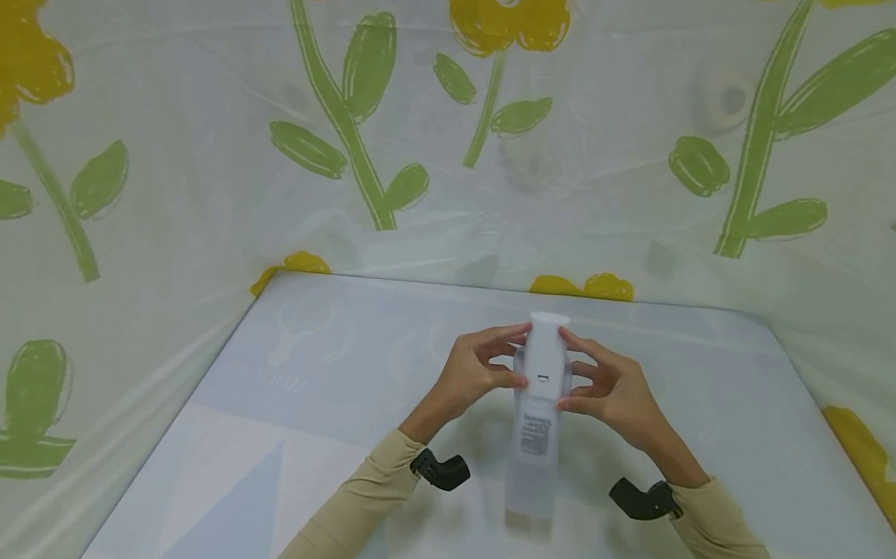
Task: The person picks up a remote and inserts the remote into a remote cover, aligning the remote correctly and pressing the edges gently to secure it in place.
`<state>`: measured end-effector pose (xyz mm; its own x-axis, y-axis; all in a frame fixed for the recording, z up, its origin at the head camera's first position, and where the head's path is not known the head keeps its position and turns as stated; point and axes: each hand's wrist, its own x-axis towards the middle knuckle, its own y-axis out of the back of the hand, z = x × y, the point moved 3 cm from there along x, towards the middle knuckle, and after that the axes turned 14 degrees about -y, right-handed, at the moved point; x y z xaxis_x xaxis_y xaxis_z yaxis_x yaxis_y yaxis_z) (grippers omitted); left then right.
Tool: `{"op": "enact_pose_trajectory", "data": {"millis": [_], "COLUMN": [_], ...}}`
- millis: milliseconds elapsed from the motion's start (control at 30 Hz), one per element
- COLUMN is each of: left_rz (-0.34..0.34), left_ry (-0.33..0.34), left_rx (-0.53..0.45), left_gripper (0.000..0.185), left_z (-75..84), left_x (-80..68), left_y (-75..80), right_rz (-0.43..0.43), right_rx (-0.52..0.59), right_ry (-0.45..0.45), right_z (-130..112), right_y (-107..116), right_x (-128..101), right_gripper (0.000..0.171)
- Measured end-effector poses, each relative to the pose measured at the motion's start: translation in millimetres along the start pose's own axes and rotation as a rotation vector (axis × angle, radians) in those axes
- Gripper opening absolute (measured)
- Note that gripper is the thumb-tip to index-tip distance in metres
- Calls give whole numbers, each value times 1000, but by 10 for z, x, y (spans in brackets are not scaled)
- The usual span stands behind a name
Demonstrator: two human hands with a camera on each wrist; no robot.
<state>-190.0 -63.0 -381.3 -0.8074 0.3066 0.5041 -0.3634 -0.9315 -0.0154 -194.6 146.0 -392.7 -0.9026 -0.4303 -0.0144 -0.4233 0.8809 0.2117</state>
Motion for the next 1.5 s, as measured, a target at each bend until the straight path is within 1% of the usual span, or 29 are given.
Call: {"op": "enact_pose_trajectory", "data": {"millis": [233, 500, 700, 900, 967, 1033, 1200, 1267, 1400, 1500], "left_rz": [8, 14, 17, 21, 20, 18, 8, 6, 8, 5], "left_ry": [1, 3, 0, 1, -2, -19, -12, 6, 0, 0], "left_rx": [6, 12, 10, 3, 0, 1, 29, 35, 19, 20], "left_gripper": [60, 59, 59, 57, 57, 58, 62, 62, 63, 63], "left_z": [-3, 3, -1, -7, -21, -97, -77, -3, -5, 1], "left_x": [-3, -4, 1, 0, 2, -3, -6, -1, -1, -7], "left_y": [3, 12, -2, -13, -11, 3, -8, -23, -24, -26], "right_rz": [6, 15, 20, 19, 19, 19, 4, -15, -62, -75], "right_rx": [-16, -40, -30, -19, -23, -27, -39, -38, -25, -17], "right_ry": [-18, -13, -24, -3, 2, -4, 3, 29, 64, 55], "right_z": [16, 21, 21, 24, 22, 20, 11, 6, -4, -5], "right_y": [1, -1, 3, 10, 13, 11, -12, -27, -54, -66], "right_x": [0, 11, -2, -9, -8, -6, -1, 5, 11, 12], "right_gripper": [83, 81, 80, 78, 79, 80, 84, 87, 92, 96]}}
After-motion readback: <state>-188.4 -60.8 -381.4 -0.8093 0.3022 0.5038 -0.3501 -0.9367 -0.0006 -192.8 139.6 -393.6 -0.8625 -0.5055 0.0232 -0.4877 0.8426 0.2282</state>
